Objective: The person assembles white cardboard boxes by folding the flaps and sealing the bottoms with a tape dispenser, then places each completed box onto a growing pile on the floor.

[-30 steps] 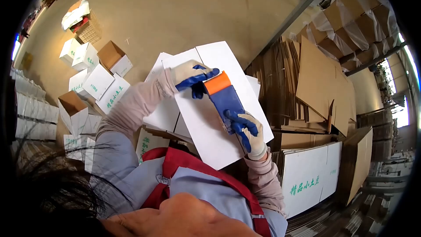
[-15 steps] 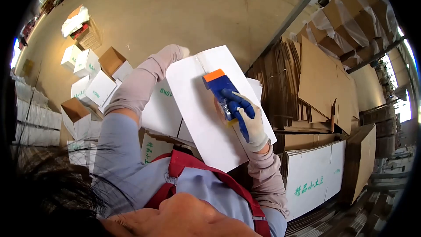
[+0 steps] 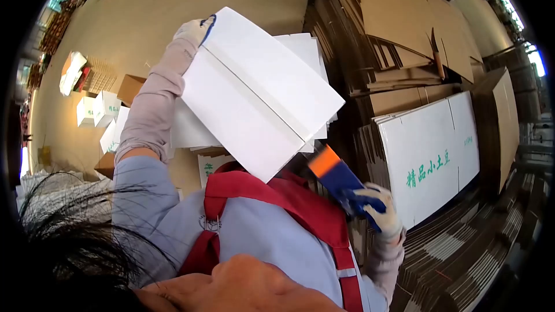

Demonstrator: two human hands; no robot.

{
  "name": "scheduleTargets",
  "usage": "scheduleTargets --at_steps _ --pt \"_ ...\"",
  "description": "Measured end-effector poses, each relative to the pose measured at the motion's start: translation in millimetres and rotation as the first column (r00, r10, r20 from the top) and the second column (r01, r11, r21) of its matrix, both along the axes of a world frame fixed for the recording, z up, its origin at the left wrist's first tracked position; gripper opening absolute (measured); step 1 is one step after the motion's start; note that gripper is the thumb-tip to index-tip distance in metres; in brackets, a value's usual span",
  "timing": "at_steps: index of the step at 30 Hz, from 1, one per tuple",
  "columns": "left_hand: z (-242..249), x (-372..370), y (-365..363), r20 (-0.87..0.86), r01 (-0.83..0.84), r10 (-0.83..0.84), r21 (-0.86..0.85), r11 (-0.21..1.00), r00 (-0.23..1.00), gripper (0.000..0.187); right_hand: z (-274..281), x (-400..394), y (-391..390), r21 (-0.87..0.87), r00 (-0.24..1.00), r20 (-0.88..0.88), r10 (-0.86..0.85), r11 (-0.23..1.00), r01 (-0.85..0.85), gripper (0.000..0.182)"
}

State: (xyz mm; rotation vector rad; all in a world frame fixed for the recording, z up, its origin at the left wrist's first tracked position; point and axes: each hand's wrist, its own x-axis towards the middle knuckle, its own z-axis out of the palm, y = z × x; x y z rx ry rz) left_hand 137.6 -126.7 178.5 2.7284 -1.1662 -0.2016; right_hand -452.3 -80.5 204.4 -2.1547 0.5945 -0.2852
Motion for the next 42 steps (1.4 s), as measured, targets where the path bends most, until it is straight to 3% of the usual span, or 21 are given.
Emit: scheduleTargets --at_steps 5,11,13,14,15,17,18,19,20,21,24,26,27,30,32,35,36,37,39,40,42 --pt "9 -19 8 0.047 -0.003 0.005 -0.042 0.999 0.999 0.068 -18 35 29 0.401 0.906 -0.169 -0.389 0.812 0.423 0.029" --pt "26 -4 59 -0.038 -0.043 0.039 -0.112 0.993 0.999 0.069 -32 116 -7 -0.202 0.977 0.059 0.206 0.961 -0.191 0.031" --pt "25 42 116 -0.010 -0.242 0.243 -0.135 0.961 0.970 0.070 -44 149 -16 0.598 0.992 0.078 -0.101 0.801 0.034 0.028" --pt "22 56 145 0.001 -0.303 0.306 -0.138 0.943 0.952 0.072 -35 171 -25 0.396 0.988 0.134 0.074 0.910 -0.122 0.024" --pt "32 75 197 0.134 -0.256 0.310 -0.314 0.914 0.941 0.076 -17 215 -28 -0.323 0.913 0.048 0.405 0.871 -0.369 0.026" --pt "63 114 322 0.311 -0.350 0.493 -0.416 0.839 0.812 0.065 3 309 4 -0.120 0.774 0.301 0.557 0.828 -0.548 0.023" --pt "98 109 394 0.783 -0.013 0.226 -0.268 0.963 0.580 0.037 -8 340 22 0.317 0.793 0.447 0.413 0.756 -0.572 0.024" --pt "140 92 434 0.826 -0.233 0.339 -0.257 0.938 0.451 0.036 -24 375 33 -0.106 0.626 0.511 0.589 0.766 -0.634 0.028" --pt "176 73 455 0.854 -0.430 0.418 -0.267 0.862 0.308 0.036 5 394 65 0.603 0.737 0.587 0.336 0.426 -0.674 0.030" --pt "206 66 459 0.849 -0.403 0.415 -0.271 0.874 0.328 0.036 4 409 72 0.766 0.781 0.499 0.376 0.231 -0.600 0.035" --pt "256 88 430 0.641 -0.221 0.749 -0.716 0.662 0.167 0.055 -8 418 71 0.636 0.666 0.573 0.477 0.253 -0.729 0.032" --pt "171 125 386 0.545 0.279 0.399 -0.784 0.555 0.738 0.046 -36 404 59 0.736 0.771 0.535 0.344 0.257 -0.626 0.032" --pt "119 97 332 0.106 -0.008 0.250 -0.909 0.416 0.962 0.041 -57 392 46 0.665 0.798 0.485 0.357 0.442 -0.602 0.033" --pt "-15 90 206 -0.158 -0.132 0.044 -0.604 0.786 0.986 0.043 -80 335 29 0.704 0.928 0.317 0.194 0.608 -0.367 0.033" --pt "-119 91 116 -0.104 0.201 -0.240 -0.296 0.934 0.965 0.054 -83 294 21 0.852 0.989 0.137 -0.048 0.516 -0.092 0.033" --pt "-160 37 13 -0.057 0.421 -0.417 0.107 0.901 0.907 0.071 -101 221 23 0.895 0.869 0.024 -0.494 0.397 0.201 0.030" --pt "-166 23 -10 -0.054 0.444 -0.441 0.130 0.887 0.896 0.075 -80 204 24 0.418 0.930 0.092 -0.356 0.861 0.288 0.025" --pt "-179 17 -30 -0.093 0.474 -0.465 0.138 0.870 0.880 0.082 -59 191 26 -0.239 0.976 0.011 -0.218 0.947 0.214 0.022" --pt "-191 2 -56 -0.160 0.491 -0.464 0.264 0.830 0.871 0.088 -66 151 41 0.213 0.733 0.001 -0.681 0.716 0.665 0.019" --pt "-187 -7 -59 -0.147 0.471 -0.449 0.354 0.808 0.881 0.089 -51 131 41 -0.285 0.913 0.155 -0.378 0.867 0.408 0.017" --pt "-190 -6 -58 -0.203 0.516 -0.474 0.338 0.787 0.857 0.085 -40 116 61 0.289 0.668 0.143 -0.730 0.676 0.678 0.022"
